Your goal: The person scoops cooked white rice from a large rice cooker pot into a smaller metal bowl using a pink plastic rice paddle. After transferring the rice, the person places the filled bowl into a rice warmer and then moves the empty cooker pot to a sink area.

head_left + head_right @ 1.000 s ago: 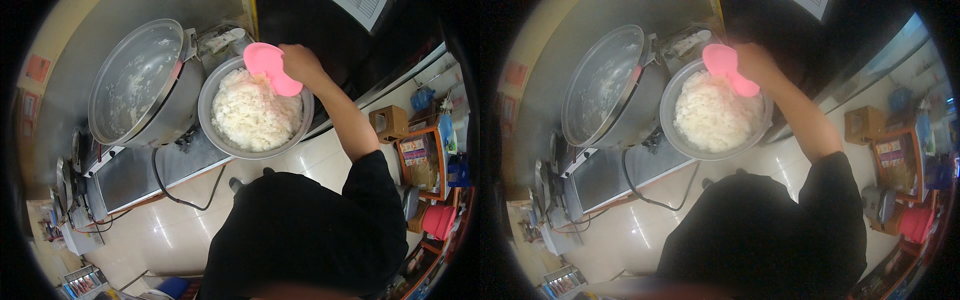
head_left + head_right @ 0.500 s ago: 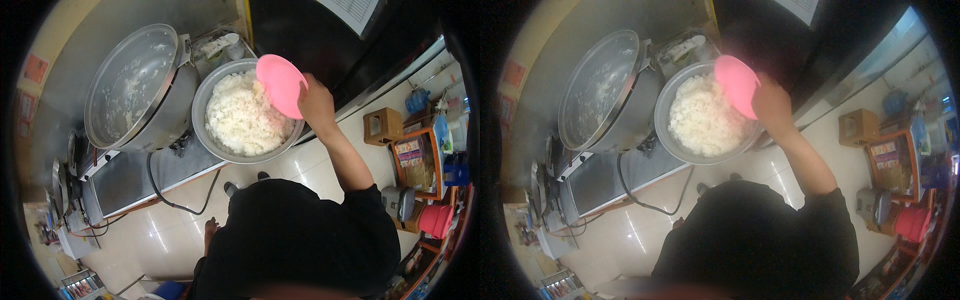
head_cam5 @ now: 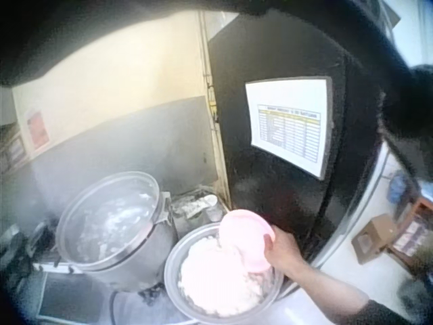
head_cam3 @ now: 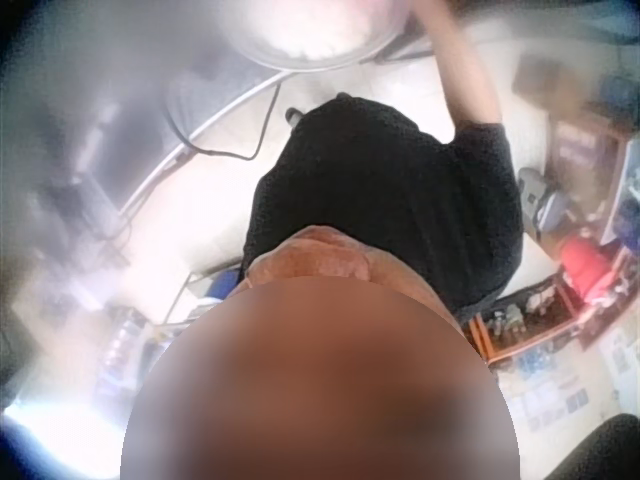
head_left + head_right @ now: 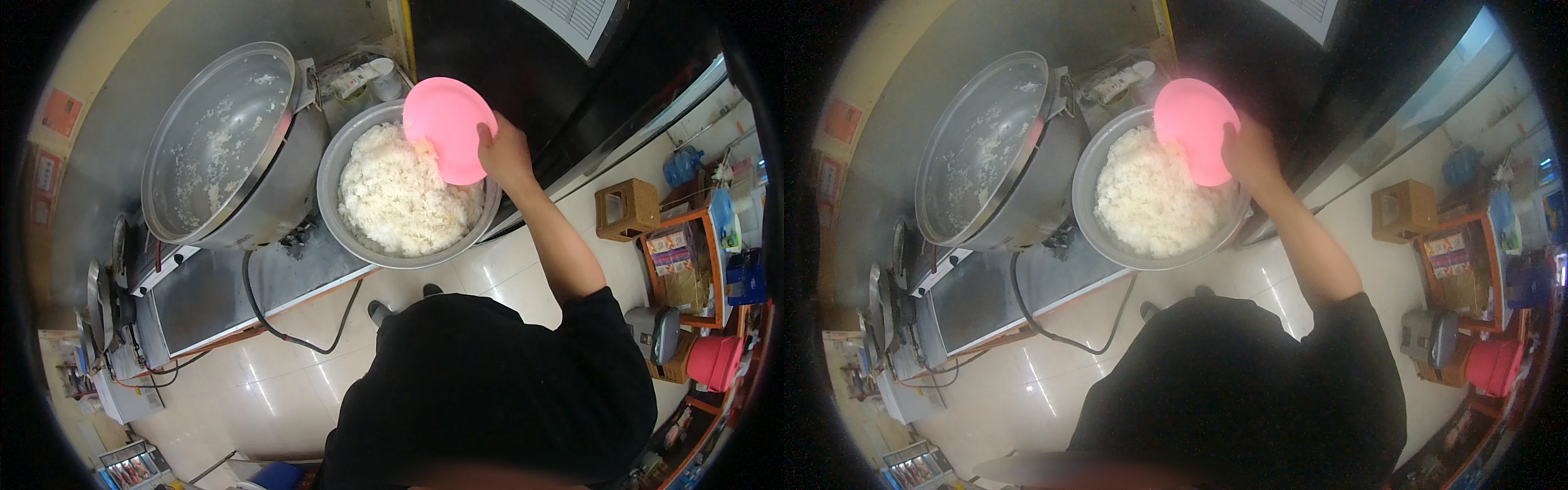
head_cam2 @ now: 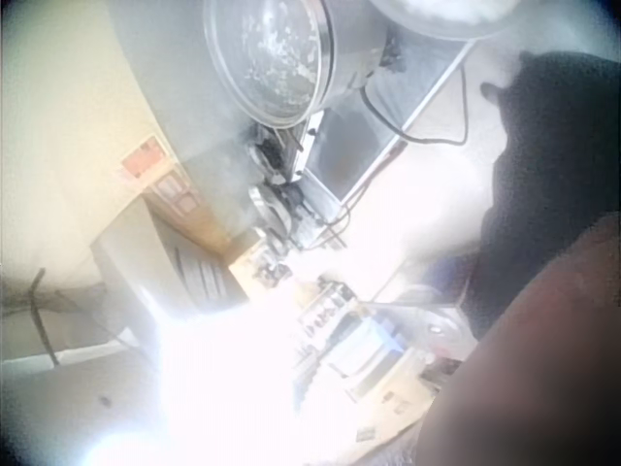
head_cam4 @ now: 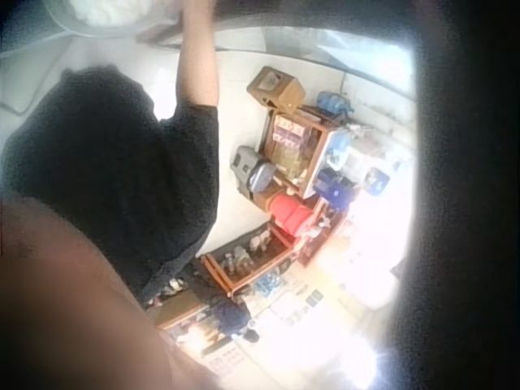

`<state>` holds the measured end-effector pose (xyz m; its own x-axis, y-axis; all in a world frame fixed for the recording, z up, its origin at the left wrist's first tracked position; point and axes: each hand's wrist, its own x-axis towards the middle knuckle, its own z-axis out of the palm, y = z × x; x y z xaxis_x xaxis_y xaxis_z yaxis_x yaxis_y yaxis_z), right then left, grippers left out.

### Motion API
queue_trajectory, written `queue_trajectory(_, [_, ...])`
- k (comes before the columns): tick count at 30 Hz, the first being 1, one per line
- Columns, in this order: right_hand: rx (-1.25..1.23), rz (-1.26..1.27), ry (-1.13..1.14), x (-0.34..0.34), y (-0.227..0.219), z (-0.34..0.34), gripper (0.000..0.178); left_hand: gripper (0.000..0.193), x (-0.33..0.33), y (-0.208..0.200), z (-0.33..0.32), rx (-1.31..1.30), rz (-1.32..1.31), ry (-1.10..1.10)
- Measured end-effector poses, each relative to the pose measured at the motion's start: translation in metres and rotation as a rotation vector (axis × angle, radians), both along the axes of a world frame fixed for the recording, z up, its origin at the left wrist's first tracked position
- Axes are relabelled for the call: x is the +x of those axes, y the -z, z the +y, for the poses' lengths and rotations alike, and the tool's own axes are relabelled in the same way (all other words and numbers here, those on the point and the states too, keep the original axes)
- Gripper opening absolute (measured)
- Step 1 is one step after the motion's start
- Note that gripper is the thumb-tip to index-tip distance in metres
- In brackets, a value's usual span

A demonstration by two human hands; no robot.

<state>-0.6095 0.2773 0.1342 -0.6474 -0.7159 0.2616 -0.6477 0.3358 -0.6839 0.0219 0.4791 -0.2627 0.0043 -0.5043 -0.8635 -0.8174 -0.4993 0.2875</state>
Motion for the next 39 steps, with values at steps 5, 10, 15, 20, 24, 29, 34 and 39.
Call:
queue_trajectory(5, [-0.163,-0.112,0.063,0.012,0.009,0.028,0.03,0.043,0.0,0.0,0.0,0.004,-0.002,0.0])
queue_trajectory(10, [-0.365,-0.408,0.08,0.019,0.026,0.043,0.03,0.046,-0.005,-0.005,-0.012,0.004,0.008,-0.045])
queue_trajectory(15, [-0.439,-1.027,-0.033,0.03,0.021,0.039,0.034,0.048,-0.022,-0.026,-0.034,0.017,0.047,-0.264])
queue_trajectory(20, [-0.371,-1.444,-0.202,0.056,0.0,0.023,0.039,0.053,-0.04,-0.06,-0.03,-0.054,0.064,-0.588])
queue_trajectory(24, [-0.268,-1.715,-0.333,0.092,-0.005,0.01,0.038,0.057,-0.037,-0.077,0.033,-0.155,0.061,-0.687])
queue_trajectory(29, [-0.048,-1.783,-0.528,0.145,-0.01,0.021,0.043,0.054,-0.045,-0.09,0.152,-0.175,-0.015,-1.017])
queue_trajectory(34, [0.245,-1.63,-0.623,0.222,-0.013,0.068,0.046,0.083,-0.084,-0.169,0.139,-0.434,0.478,-1.538])
queue_trajectory(39, [0.419,-1.501,-0.977,0.347,0.015,0.154,0.044,0.101,-0.085,-0.318,0.101,-0.711,1.661,-1.468])
